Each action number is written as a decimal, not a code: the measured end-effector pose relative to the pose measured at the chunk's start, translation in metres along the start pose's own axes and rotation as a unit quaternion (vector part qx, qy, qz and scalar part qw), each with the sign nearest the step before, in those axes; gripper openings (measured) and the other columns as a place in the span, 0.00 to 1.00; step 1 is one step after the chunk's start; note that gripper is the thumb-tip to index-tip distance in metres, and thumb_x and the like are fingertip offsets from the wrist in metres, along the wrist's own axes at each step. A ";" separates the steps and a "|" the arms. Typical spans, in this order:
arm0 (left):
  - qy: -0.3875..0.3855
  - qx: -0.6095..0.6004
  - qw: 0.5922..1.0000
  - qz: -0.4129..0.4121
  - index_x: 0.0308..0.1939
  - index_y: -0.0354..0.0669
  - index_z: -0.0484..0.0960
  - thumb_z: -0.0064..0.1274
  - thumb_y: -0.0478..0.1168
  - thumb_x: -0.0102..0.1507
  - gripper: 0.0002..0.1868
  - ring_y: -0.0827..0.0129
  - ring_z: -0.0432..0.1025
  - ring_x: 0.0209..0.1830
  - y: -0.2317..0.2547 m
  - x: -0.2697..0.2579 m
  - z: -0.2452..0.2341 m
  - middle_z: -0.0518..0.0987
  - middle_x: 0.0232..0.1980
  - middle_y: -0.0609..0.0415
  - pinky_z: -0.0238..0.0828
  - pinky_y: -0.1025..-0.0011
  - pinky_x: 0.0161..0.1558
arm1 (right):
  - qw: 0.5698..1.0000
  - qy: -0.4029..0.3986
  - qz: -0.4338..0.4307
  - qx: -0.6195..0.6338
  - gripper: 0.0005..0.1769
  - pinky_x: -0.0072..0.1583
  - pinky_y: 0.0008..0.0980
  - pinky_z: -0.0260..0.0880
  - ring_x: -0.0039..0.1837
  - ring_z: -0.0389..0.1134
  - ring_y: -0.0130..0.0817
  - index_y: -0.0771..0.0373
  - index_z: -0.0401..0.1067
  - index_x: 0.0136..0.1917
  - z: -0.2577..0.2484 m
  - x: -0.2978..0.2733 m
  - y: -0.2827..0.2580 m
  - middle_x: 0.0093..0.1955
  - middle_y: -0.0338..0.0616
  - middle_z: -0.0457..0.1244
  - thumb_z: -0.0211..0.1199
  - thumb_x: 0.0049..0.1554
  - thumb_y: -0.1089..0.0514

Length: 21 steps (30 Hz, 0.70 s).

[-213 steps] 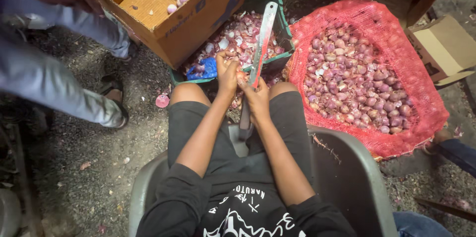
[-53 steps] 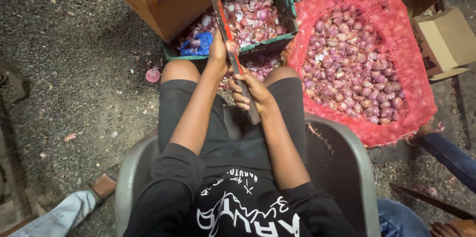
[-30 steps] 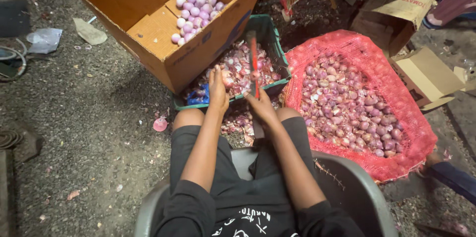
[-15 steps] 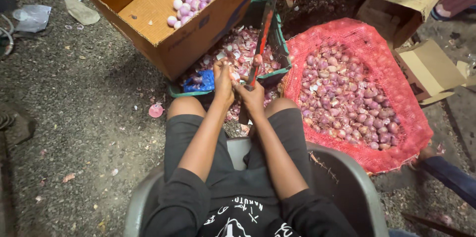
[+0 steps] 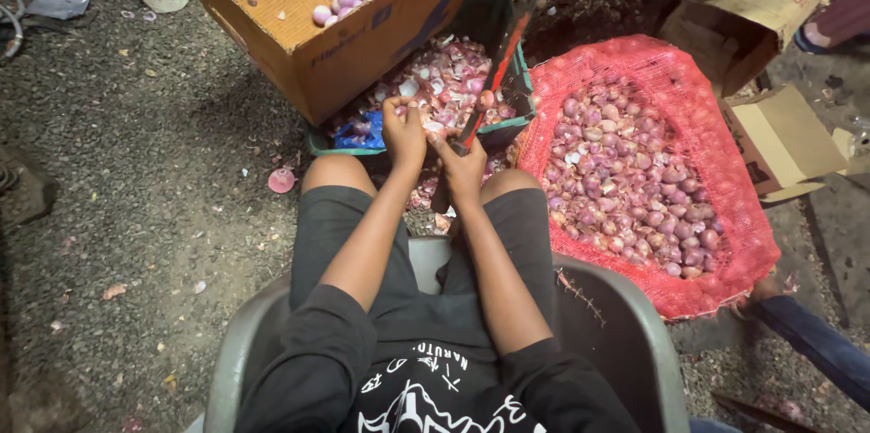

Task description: The person peels small red onions by hand and with a fixed blade, placing the peeled onions into a cardboard box.

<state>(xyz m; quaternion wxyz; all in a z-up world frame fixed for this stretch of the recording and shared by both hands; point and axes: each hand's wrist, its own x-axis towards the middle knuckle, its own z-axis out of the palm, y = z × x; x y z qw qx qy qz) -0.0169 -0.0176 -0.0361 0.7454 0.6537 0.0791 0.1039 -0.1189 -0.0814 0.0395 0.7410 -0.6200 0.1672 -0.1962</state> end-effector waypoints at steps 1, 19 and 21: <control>-0.006 -0.002 1.000 -0.006 0.47 0.39 0.75 0.54 0.37 0.67 0.07 0.67 0.76 0.38 0.004 -0.001 -0.001 0.80 0.41 0.50 0.75 0.69 0.40 | 1.000 0.002 0.008 0.003 0.13 0.35 0.23 0.62 0.32 0.61 0.20 0.66 0.73 0.50 -0.001 -0.001 -0.003 0.35 0.36 0.64 0.74 0.56 0.60; -0.306 0.050 0.941 -0.137 0.30 0.39 0.80 0.45 0.54 0.69 0.23 0.74 0.67 0.15 -0.007 0.001 -0.006 0.74 0.20 0.58 0.61 0.73 0.19 | 0.933 -0.048 -0.219 -0.283 0.17 0.43 0.27 0.67 0.41 0.68 0.23 0.65 0.71 0.54 -0.031 0.014 0.015 0.40 0.41 0.67 0.72 0.58 0.56; -0.301 -0.018 0.937 -0.178 0.30 0.39 0.79 0.45 0.54 0.70 0.24 0.72 0.64 0.13 0.002 0.001 -0.011 0.73 0.20 0.56 0.59 0.72 0.17 | 0.964 -0.049 -0.121 -0.233 0.15 0.41 0.27 0.65 0.38 0.66 0.24 0.65 0.70 0.55 -0.030 0.014 0.011 0.39 0.41 0.66 0.70 0.61 0.55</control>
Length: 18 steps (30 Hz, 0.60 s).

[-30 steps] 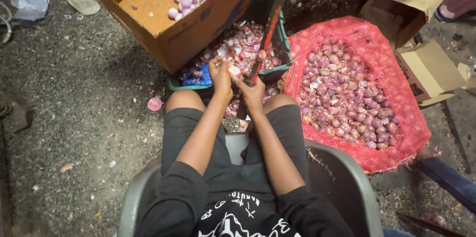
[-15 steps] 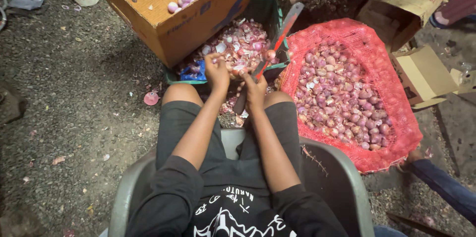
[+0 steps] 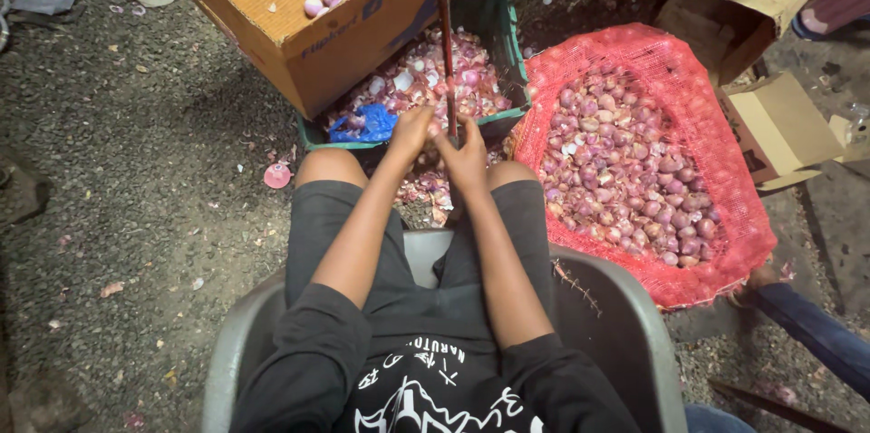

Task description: The person peels small red onions by hand and with a fixed blade, placing the peeled onions into a cardboard box.

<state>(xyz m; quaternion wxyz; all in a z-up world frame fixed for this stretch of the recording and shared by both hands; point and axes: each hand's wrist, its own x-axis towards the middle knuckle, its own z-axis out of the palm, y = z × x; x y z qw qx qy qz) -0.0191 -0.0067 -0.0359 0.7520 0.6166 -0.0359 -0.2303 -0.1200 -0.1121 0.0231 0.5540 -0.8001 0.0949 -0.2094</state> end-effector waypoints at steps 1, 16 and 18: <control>-0.003 -0.038 0.999 -0.008 0.30 0.39 0.78 0.45 0.54 0.70 0.24 0.71 0.63 0.12 0.005 -0.003 -0.002 0.73 0.20 0.55 0.58 0.72 0.16 | 0.998 -0.009 0.047 0.031 0.14 0.40 0.28 0.64 0.37 0.65 0.24 0.65 0.70 0.55 0.000 0.001 -0.003 0.39 0.41 0.65 0.69 0.62 0.55; 0.029 -0.240 0.969 -0.057 0.41 0.50 0.77 0.50 0.70 0.59 0.29 0.74 0.68 0.14 0.067 -0.021 -0.022 0.74 0.23 0.60 0.59 0.78 0.15 | 0.900 -0.123 0.176 -0.380 0.44 0.57 0.52 0.69 0.56 0.67 0.64 0.63 0.44 0.83 0.014 -0.006 0.102 0.62 0.69 0.57 0.60 0.60 0.56; 0.024 -0.262 0.965 -0.013 0.45 0.48 0.76 0.56 0.64 0.66 0.24 0.74 0.69 0.22 0.064 -0.018 -0.028 0.75 0.30 0.60 0.62 0.75 0.22 | 0.842 -0.168 0.203 -0.470 0.41 0.57 0.55 0.69 0.57 0.67 0.65 0.62 0.45 0.82 0.028 -0.006 0.122 0.63 0.69 0.56 0.58 0.61 0.56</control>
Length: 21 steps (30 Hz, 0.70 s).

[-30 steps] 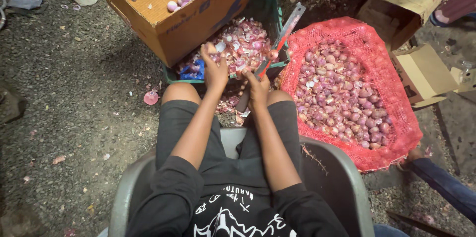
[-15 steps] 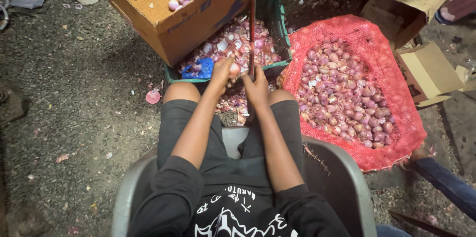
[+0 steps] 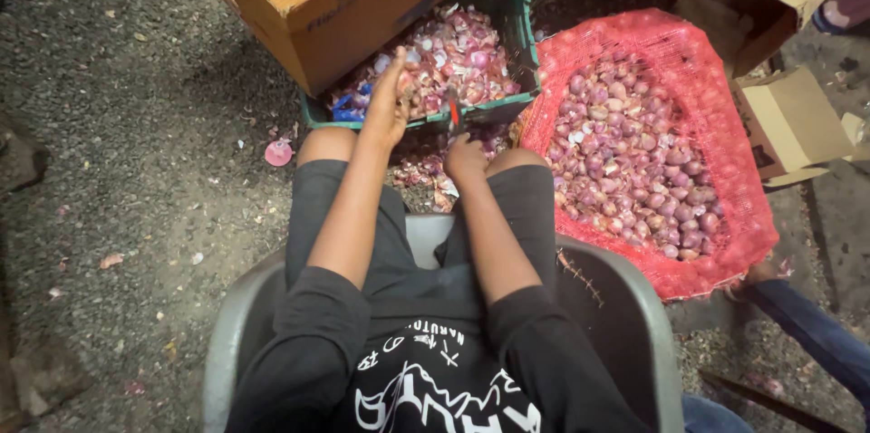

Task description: The person peels small red onions by hand and with a fixed blade, placing the peeled onions into a cardboard box.

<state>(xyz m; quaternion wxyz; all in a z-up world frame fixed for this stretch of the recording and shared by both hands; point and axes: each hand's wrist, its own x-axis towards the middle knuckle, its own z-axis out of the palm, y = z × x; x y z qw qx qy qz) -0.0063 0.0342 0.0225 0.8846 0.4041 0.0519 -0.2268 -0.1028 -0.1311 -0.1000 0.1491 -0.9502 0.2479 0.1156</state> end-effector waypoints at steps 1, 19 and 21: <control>-0.008 -0.010 1.000 0.020 0.47 0.47 0.75 0.58 0.60 0.69 0.22 0.74 0.70 0.25 -0.002 0.000 -0.005 0.75 0.33 0.61 0.63 0.73 0.26 | 0.999 -0.014 0.007 -0.042 0.40 0.57 0.56 0.69 0.58 0.67 0.65 0.61 0.46 0.82 0.006 0.001 -0.002 0.64 0.68 0.56 0.57 0.61 0.55; 0.077 -0.026 0.990 0.116 0.42 0.48 0.69 0.32 0.44 0.67 0.10 0.58 0.71 0.12 -0.005 0.016 -0.011 0.71 0.22 0.48 0.65 0.63 0.10 | 0.873 0.052 -0.314 0.370 0.34 0.78 0.38 0.54 0.82 0.56 0.44 0.63 0.54 0.81 -0.148 -0.158 -0.061 0.80 0.55 0.56 0.58 0.64 0.58; 0.083 -0.029 0.986 0.139 0.41 0.43 0.70 0.32 0.47 0.70 0.14 0.57 0.71 0.13 -0.005 0.021 -0.014 0.71 0.22 0.46 0.68 0.62 0.12 | 0.868 0.008 -0.311 0.387 0.33 0.77 0.37 0.54 0.81 0.56 0.44 0.63 0.55 0.80 -0.154 -0.173 -0.067 0.80 0.55 0.56 0.57 0.65 0.57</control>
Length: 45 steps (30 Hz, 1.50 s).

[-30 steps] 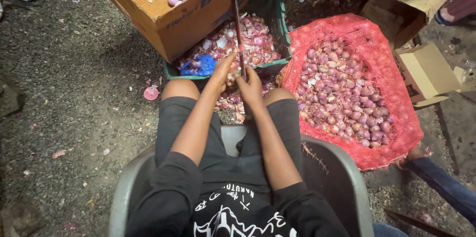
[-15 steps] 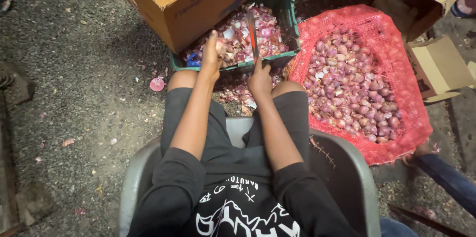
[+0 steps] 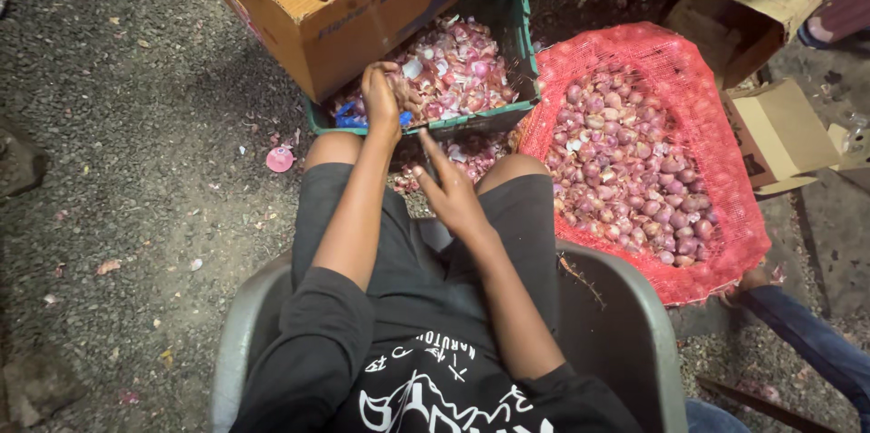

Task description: The person peels small red onions by hand and with a fixed blade, placing the peeled onions into a cardboard box.

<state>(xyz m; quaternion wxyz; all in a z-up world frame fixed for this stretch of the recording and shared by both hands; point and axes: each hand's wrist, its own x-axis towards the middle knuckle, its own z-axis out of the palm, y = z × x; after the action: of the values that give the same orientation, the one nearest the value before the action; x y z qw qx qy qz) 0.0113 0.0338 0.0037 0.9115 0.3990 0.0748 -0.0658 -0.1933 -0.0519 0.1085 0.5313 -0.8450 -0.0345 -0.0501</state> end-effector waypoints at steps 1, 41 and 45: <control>0.002 -0.003 1.000 0.012 0.41 0.40 0.71 0.32 0.48 0.72 0.17 0.56 0.72 0.13 -0.003 0.004 -0.002 0.71 0.22 0.45 0.70 0.62 0.13 | 1.000 -0.016 0.009 0.014 0.32 0.76 0.37 0.55 0.81 0.56 0.44 0.64 0.55 0.80 0.001 -0.002 -0.005 0.80 0.54 0.56 0.56 0.65 0.57; -0.034 -0.137 0.988 0.070 0.51 0.49 0.60 0.42 0.37 0.70 0.08 0.70 0.63 0.16 -0.024 0.011 -0.011 0.72 0.29 0.49 0.58 0.74 0.15 | 0.975 0.114 -0.037 -0.186 0.30 0.53 0.44 0.68 0.49 0.67 0.50 0.52 0.58 0.80 0.028 -0.022 -0.008 0.48 0.55 0.62 0.57 0.66 0.58; -0.013 -0.120 0.989 0.090 0.51 0.45 0.61 0.42 0.31 0.66 0.12 0.64 0.65 0.17 0.003 -0.005 0.000 0.72 0.29 0.45 0.66 0.68 0.17 | 0.979 0.095 -0.128 -0.130 0.28 0.55 0.42 0.70 0.53 0.69 0.46 0.55 0.57 0.81 0.019 -0.023 -0.009 0.54 0.55 0.65 0.54 0.70 0.58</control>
<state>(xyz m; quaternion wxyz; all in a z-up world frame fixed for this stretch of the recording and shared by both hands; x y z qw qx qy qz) 0.0068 0.0364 0.0064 0.9558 0.2911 0.0345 0.0208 -0.2157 -0.0313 0.1055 0.4074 -0.8866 -0.0849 -0.2019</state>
